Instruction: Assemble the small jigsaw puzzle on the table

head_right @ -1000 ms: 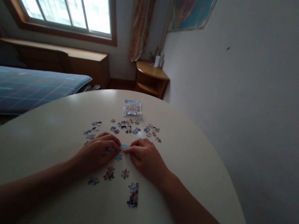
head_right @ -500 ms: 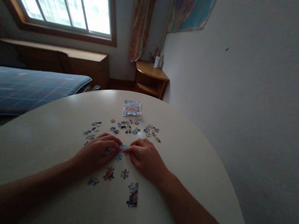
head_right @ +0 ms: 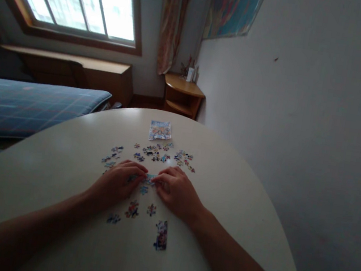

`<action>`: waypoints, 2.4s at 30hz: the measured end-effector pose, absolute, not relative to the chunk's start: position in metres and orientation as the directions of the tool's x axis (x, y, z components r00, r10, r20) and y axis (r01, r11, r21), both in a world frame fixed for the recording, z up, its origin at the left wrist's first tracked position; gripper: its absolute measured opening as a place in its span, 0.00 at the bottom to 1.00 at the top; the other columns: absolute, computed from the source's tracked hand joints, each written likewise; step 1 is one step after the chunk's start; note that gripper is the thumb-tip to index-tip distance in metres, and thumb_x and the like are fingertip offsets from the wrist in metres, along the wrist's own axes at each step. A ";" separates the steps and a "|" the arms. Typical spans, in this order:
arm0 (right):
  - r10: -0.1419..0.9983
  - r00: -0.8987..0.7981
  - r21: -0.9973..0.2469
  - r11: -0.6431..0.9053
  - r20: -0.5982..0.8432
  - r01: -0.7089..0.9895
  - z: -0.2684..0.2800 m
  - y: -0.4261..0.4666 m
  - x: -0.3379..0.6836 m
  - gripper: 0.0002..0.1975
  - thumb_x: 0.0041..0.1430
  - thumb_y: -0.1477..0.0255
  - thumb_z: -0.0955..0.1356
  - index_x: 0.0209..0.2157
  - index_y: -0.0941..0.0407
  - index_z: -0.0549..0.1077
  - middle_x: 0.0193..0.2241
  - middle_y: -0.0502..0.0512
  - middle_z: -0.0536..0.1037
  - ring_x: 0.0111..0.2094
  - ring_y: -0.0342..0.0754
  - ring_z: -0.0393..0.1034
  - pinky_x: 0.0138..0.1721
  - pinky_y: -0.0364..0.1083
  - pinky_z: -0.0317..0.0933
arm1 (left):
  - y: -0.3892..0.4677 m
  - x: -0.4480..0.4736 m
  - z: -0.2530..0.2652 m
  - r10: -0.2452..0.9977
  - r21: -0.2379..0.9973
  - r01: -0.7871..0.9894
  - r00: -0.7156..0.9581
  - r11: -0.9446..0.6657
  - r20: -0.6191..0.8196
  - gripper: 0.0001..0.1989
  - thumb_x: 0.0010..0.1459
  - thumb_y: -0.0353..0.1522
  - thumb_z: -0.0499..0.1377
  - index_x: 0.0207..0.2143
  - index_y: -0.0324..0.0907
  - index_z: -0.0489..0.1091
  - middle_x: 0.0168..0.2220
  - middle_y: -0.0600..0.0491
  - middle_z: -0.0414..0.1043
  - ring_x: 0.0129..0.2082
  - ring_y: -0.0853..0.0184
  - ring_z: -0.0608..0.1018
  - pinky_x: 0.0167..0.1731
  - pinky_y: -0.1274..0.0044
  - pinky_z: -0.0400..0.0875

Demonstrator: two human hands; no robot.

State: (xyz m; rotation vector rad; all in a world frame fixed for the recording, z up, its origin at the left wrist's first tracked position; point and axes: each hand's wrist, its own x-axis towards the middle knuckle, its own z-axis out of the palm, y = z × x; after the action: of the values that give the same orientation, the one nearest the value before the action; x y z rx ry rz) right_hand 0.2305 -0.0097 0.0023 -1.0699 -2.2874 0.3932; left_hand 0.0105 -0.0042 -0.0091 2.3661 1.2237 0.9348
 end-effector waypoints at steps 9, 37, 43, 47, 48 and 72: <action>0.781 -0.504 -0.455 0.624 0.368 0.635 0.009 -0.023 0.221 0.07 0.56 0.72 0.73 0.38 0.51 0.78 0.42 0.55 0.76 0.46 0.51 0.68 0.51 0.54 0.61 | -0.002 0.010 -0.010 0.841 0.566 0.622 0.380 -0.541 0.386 0.06 0.59 0.27 0.60 0.38 0.45 0.76 0.40 0.52 0.78 0.45 0.61 0.75 0.48 0.66 0.71; 0.778 -0.431 -0.471 0.623 0.456 0.625 0.008 -0.018 0.223 0.05 0.53 0.71 0.75 0.34 0.52 0.78 0.35 0.52 0.80 0.41 0.51 0.72 0.48 0.52 0.62 | -0.004 0.012 -0.006 0.817 0.588 0.567 0.381 -0.577 0.433 0.06 0.60 0.28 0.59 0.36 0.44 0.76 0.38 0.52 0.77 0.41 0.63 0.77 0.46 0.69 0.72; 0.798 -0.344 -0.503 0.585 0.494 0.636 0.009 -0.017 0.224 0.06 0.52 0.71 0.76 0.34 0.52 0.79 0.32 0.51 0.81 0.37 0.50 0.74 0.47 0.52 0.63 | -0.012 0.013 0.001 0.817 0.646 0.505 0.418 -0.573 0.397 0.07 0.60 0.29 0.59 0.41 0.44 0.75 0.38 0.51 0.77 0.38 0.65 0.79 0.43 0.71 0.73; 0.819 -0.327 -0.533 0.560 0.471 0.634 0.008 -0.018 0.223 0.02 0.56 0.70 0.74 0.33 0.52 0.79 0.32 0.51 0.81 0.37 0.49 0.75 0.46 0.51 0.64 | -0.011 0.012 -0.001 0.822 0.667 0.487 0.410 -0.564 0.396 0.07 0.60 0.30 0.60 0.41 0.45 0.75 0.37 0.52 0.78 0.38 0.66 0.79 0.42 0.73 0.73; 0.824 -0.327 -0.545 0.555 0.463 0.628 0.008 -0.018 0.222 0.02 0.57 0.70 0.73 0.33 0.52 0.78 0.32 0.51 0.81 0.37 0.48 0.75 0.46 0.50 0.65 | -0.010 0.012 -0.002 0.822 0.667 0.487 0.407 -0.565 0.399 0.06 0.60 0.30 0.60 0.40 0.45 0.75 0.37 0.52 0.78 0.38 0.66 0.79 0.42 0.73 0.74; 0.860 -0.336 -0.567 0.507 0.385 0.649 0.003 -0.010 0.229 0.10 0.59 0.79 0.69 0.40 0.54 0.78 0.39 0.53 0.80 0.44 0.50 0.71 0.50 0.52 0.62 | -0.003 0.010 -0.007 0.887 0.682 0.579 0.188 -0.446 0.421 0.05 0.61 0.30 0.60 0.39 0.44 0.75 0.39 0.53 0.78 0.40 0.63 0.79 0.45 0.68 0.71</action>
State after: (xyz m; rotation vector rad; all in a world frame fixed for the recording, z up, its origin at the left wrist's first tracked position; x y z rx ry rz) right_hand 0.2287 -0.0096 0.0033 -1.2289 -2.0949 0.4131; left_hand 0.0101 -0.0032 -0.0070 2.0998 1.3797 1.1424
